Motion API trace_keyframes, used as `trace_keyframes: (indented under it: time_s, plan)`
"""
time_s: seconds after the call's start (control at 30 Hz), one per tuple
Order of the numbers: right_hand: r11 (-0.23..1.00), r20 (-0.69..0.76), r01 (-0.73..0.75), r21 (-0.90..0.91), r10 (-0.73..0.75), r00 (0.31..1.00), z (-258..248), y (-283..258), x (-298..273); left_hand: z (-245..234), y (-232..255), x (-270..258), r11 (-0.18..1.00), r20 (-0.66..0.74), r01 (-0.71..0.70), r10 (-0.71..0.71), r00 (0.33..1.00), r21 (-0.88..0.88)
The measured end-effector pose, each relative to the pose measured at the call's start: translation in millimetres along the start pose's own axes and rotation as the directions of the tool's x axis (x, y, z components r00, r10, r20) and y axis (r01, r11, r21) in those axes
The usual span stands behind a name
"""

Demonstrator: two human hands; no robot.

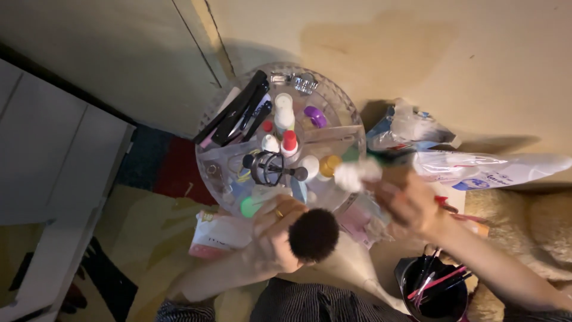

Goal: Cleaning a makeup brush and organizing a rotating makeup holder.

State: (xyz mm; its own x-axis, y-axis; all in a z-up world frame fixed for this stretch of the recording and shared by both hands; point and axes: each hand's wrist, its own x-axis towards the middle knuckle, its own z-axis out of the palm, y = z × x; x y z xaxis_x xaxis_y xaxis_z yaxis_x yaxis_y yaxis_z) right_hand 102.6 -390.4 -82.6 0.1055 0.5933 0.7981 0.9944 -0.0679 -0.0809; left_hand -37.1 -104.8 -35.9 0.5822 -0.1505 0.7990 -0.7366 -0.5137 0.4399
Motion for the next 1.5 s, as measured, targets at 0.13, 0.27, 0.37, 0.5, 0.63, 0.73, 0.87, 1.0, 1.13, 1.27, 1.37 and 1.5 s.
trace_keyframes:
  time_s: [0.13,0.27,0.37,0.5,0.63,0.73,0.87,1.0,1.13,1.27,1.37,1.5]
  plan:
    - [0.98,0.006,0.158,-0.122,-0.159,0.987,-1.8,11.4,35.4,1.2,-2.4,4.6,1.0,0.006,-0.007,0.007,1.0,-0.01]
    - [0.981,0.079,-0.089,-0.17,0.104,0.991,-5.6,38.5,66.8,0.8,-2.0,5.9,0.997,-0.058,-0.075,0.074,0.996,-0.01]
    - [0.955,0.013,-0.272,-0.121,0.275,0.961,0.4,35.6,68.4,-0.6,-4.1,5.4,0.997,-0.04,-0.072,0.071,0.997,-0.012]
    - [0.961,-0.047,-0.268,-0.072,0.265,0.963,3.4,22.2,41.8,-0.6,-2.5,5.2,0.998,-0.034,-0.059,0.059,0.998,-0.006]
    - [0.992,0.149,0.074,-0.099,-0.059,0.987,-12.8,8.9,86.9,-2.2,-2.6,6.8,0.999,-0.02,-0.036,0.036,0.999,-0.022]
    - [0.974,0.238,0.179,-0.142,-0.142,0.961,-17.2,25.1,95.7,-2.6,-3.3,4.8,0.999,-0.016,-0.046,0.046,0.999,-0.006]
    - [0.994,0.53,0.042,-0.103,0.019,0.848,-47.5,24.1,150.8,-4.8,-0.7,8.0,0.999,-0.012,-0.04,0.04,0.999,0.002]
    - [0.987,0.755,-0.15,0.052,0.06,0.653,-60.1,38.4,157.4,-3.7,-1.8,0.6,1.0,0.026,0.0,0.0,1.0,-0.012]
    - [0.988,0.789,-0.141,0.056,0.043,0.613,-43.4,56.0,144.6,-4.5,-3.8,1.7,1.0,0.014,0.007,-0.006,1.0,-0.014]
    - [0.834,0.372,0.012,0.552,-0.259,0.891,-28.3,67.2,124.3,-4.4,-2.1,5.6,1.0,-0.021,-0.015,0.015,1.0,0.011]
    - [0.971,0.622,0.098,0.22,-0.217,0.752,-31.5,49.7,142.9,-4.4,-1.7,6.3,0.999,-0.038,-0.017,0.018,0.999,0.028]
    - [0.878,0.238,0.192,0.439,-0.319,0.917,-33.7,56.5,132.7,-1.8,-5.8,0.3,0.999,-0.053,-0.005,0.008,0.999,0.052]
